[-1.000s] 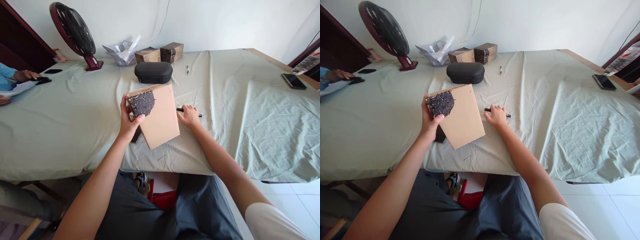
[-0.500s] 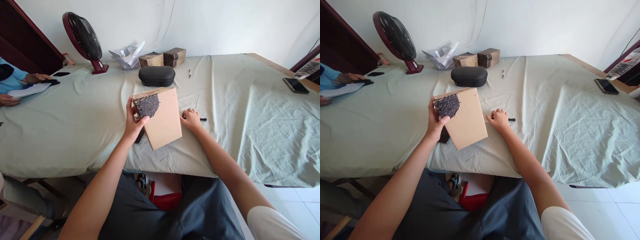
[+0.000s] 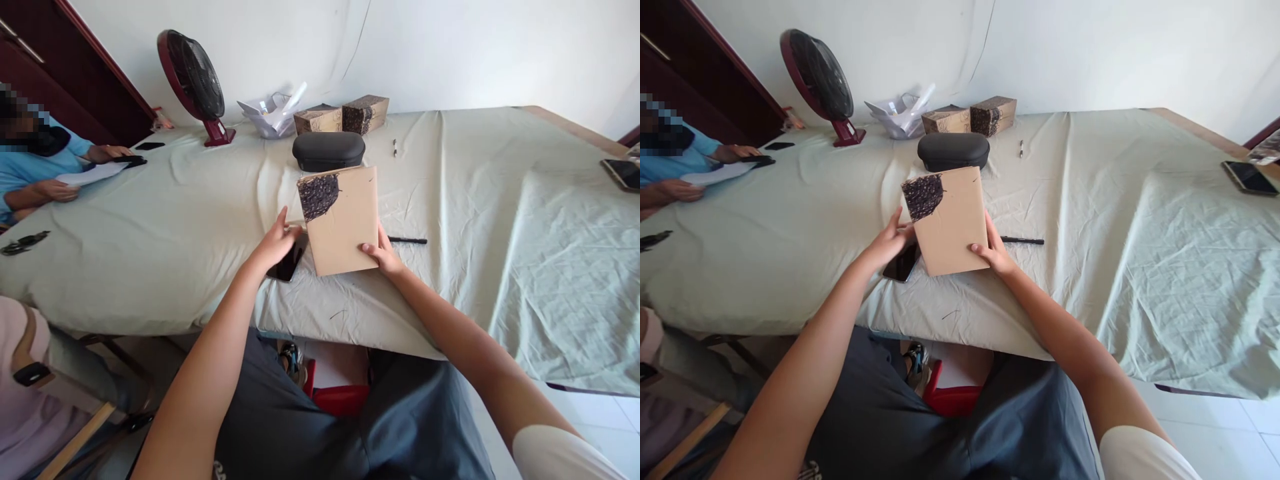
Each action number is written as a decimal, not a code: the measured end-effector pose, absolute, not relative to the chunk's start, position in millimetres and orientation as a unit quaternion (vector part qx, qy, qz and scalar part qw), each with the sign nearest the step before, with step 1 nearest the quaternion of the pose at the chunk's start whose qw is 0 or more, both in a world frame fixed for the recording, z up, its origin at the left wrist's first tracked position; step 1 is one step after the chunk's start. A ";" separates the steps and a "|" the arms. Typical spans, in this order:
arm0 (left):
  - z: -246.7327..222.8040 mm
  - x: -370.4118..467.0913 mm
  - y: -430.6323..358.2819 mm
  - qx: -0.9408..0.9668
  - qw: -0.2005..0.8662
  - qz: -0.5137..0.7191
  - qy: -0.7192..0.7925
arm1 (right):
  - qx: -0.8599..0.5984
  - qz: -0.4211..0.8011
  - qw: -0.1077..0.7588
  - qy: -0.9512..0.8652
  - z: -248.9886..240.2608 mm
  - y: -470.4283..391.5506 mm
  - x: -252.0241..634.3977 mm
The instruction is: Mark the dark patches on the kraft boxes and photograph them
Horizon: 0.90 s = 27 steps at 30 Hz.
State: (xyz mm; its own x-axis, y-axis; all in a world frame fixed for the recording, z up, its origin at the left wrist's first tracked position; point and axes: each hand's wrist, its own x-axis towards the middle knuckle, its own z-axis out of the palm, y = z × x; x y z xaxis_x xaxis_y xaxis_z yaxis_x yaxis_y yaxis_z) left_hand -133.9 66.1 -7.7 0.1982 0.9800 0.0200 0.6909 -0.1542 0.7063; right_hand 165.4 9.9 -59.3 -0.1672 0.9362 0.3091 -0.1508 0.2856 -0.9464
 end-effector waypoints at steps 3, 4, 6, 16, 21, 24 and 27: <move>-9.9 -127.1 49.7 0.712 0.189 -0.001 0.676 | -0.352 0.470 0.575 -0.569 -64.2 14.7 169.9; -10.6 -123.7 46.2 0.704 0.168 -0.036 0.689 | -0.354 0.466 0.579 -0.568 -65.1 15.5 170.4; -11.7 -118.3 44.4 0.689 0.164 -0.048 0.704 | -0.353 0.459 0.580 -0.572 -66.0 15.8 170.1; 4.5 -128.5 59.1 0.575 0.214 0.267 0.743 | -0.362 0.429 0.581 -0.589 -66.7 14.6 166.8; 14.8 -119.0 27.0 0.554 0.201 0.545 0.597 | -0.362 0.423 0.579 -0.596 -67.1 13.5 166.7; 20.1 -107.5 4.4 0.601 0.166 0.593 0.510 | -0.367 0.421 0.573 -0.600 -66.9 13.0 166.6; 25.5 -98.3 -10.4 0.638 0.124 0.596 0.472 | -0.376 0.414 0.565 -0.607 -66.3 12.4 166.7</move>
State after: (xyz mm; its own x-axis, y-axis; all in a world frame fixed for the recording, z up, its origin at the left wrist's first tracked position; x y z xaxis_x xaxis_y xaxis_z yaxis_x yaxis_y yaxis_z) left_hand -98.3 -10.4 25.5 -0.1562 0.7504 0.6423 0.4542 -0.5229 0.7213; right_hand 166.7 12.4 -66.3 -0.0789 0.9241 0.3740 -0.0104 0.3744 -0.9272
